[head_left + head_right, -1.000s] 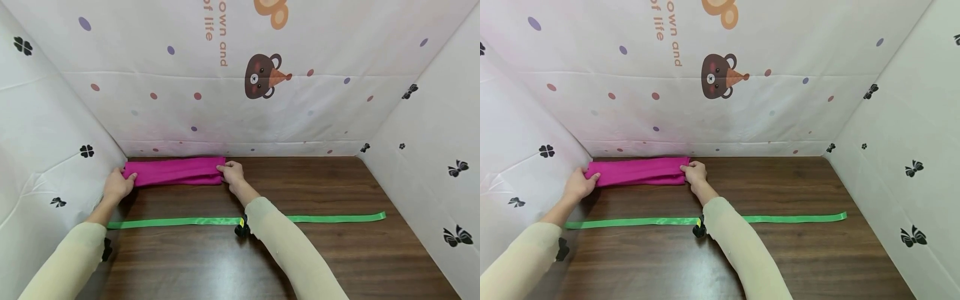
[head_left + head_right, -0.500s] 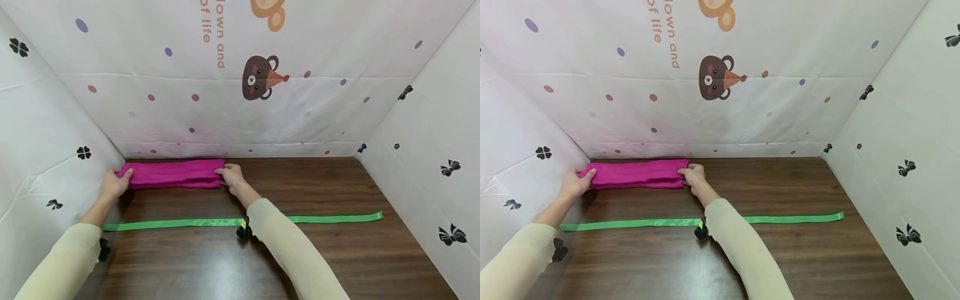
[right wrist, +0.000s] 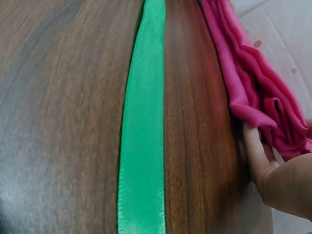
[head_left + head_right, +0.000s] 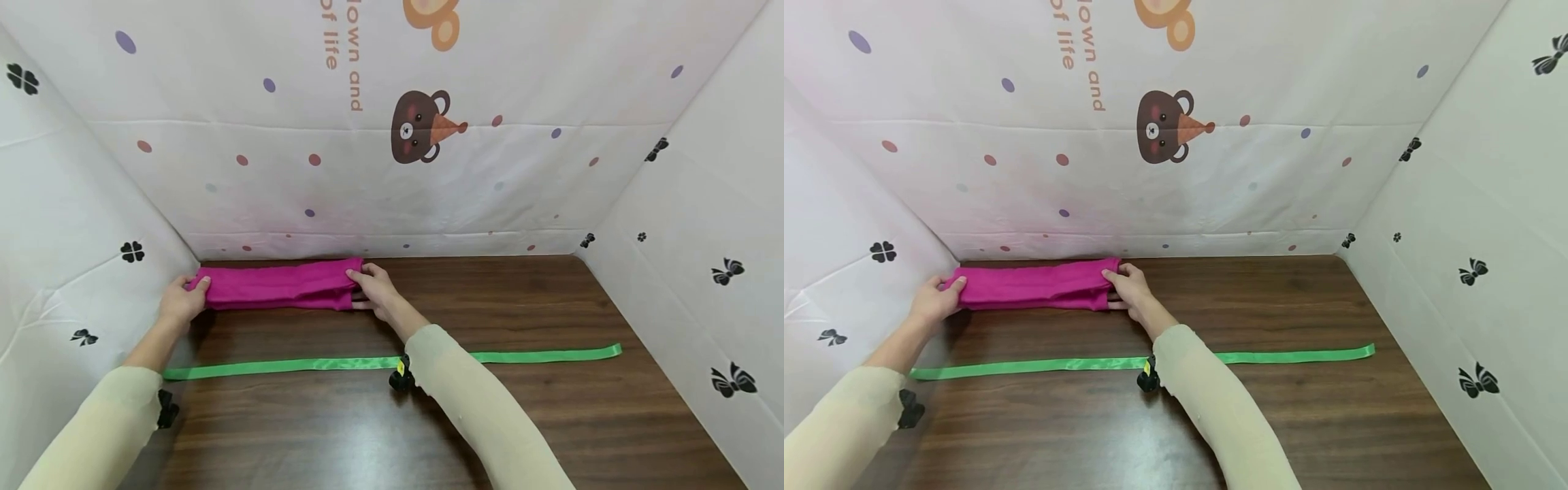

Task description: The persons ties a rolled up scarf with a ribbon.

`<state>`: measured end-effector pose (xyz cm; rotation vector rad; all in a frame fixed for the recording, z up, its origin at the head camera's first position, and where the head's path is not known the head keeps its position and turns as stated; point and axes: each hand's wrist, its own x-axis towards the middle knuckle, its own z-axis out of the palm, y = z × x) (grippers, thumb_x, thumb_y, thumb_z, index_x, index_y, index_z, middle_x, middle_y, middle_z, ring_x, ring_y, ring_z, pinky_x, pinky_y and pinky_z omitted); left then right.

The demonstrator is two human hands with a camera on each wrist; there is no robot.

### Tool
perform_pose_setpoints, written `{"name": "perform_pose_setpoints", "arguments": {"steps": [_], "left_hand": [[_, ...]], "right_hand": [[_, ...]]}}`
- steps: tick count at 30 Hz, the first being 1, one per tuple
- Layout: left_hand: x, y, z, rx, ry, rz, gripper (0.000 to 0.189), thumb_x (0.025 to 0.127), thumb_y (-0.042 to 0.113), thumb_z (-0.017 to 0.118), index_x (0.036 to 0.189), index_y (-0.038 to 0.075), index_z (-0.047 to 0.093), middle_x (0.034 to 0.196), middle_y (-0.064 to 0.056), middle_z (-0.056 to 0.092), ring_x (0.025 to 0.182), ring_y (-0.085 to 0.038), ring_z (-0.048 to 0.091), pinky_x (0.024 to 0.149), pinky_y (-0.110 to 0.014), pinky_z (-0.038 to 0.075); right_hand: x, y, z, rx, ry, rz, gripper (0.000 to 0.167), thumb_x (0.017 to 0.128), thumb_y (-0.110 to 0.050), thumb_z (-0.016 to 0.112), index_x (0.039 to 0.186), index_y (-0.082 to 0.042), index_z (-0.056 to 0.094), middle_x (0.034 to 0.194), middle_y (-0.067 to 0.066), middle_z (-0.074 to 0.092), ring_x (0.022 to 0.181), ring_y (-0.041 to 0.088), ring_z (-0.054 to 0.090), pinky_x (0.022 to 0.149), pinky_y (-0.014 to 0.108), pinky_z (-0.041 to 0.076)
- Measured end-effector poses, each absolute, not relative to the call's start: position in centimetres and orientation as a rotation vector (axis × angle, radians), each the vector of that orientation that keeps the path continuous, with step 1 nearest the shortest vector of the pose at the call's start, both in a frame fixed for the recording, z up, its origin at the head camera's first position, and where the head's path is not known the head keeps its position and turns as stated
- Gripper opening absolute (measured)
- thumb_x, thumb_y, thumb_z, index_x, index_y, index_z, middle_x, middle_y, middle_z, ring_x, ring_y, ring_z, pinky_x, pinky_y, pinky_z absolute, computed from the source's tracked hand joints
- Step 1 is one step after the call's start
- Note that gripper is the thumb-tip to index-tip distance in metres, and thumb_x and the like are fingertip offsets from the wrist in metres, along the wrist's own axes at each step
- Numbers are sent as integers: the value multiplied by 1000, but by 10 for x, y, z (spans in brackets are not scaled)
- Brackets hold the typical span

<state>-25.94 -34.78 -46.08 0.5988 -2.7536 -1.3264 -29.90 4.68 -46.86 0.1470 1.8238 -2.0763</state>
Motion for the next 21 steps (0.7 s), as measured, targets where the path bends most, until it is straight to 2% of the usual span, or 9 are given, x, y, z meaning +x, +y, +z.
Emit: {"name": "perform_pose_setpoints", "arguments": {"steps": [3, 6, 13, 17, 21], "left_hand": [[-259, -347, -460, 592, -2739, -1353, 61, 114, 37, 39, 150, -12, 39, 145, -36, 47, 111, -33, 57, 74, -21, 48], [-259, -345, -458, 569, -2728, -1363, 59, 113, 34, 41, 149, -12, 39, 141, -35, 49, 94, -20, 60, 66, -16, 48], [-257, -341, -451, 542, -2696, -1390, 59, 113, 32, 43, 150, -13, 35, 139, -36, 49, 78, -3, 56, 68, -15, 45], [-257, -340, -449, 543, -2630, -1535, 61, 113, 30, 43, 153, -14, 30, 136, -33, 48, 66, 5, 59, 66, -17, 53], [-257, -340, -448, 544, -2554, -1681, 63, 113, 29, 45, 156, -13, 26, 138, -31, 46, 64, 6, 62, 70, -21, 59]], "right_hand": [[-298, 46, -470, 164, 1819, -2093, 34, 105, -36, 69, 128, -12, 60, 110, 13, 67, 84, 27, 71, 78, 45, 65], [-298, 45, -472, 182, 1793, -2140, 32, 105, -31, 69, 127, -9, 60, 112, 15, 67, 87, 28, 72, 77, 44, 65], [-296, 47, -470, 239, 1746, -2215, 24, 102, -7, 70, 125, -3, 61, 119, 16, 63, 100, 26, 72, 79, 39, 64], [-295, 49, -470, 229, 1790, -2204, 24, 100, -3, 71, 123, -1, 62, 118, 16, 62, 97, 25, 71, 79, 39, 64], [-295, 53, -472, 182, 1868, -2181, 23, 100, -3, 71, 121, 0, 61, 110, 14, 63, 89, 21, 71, 78, 38, 64]]}}
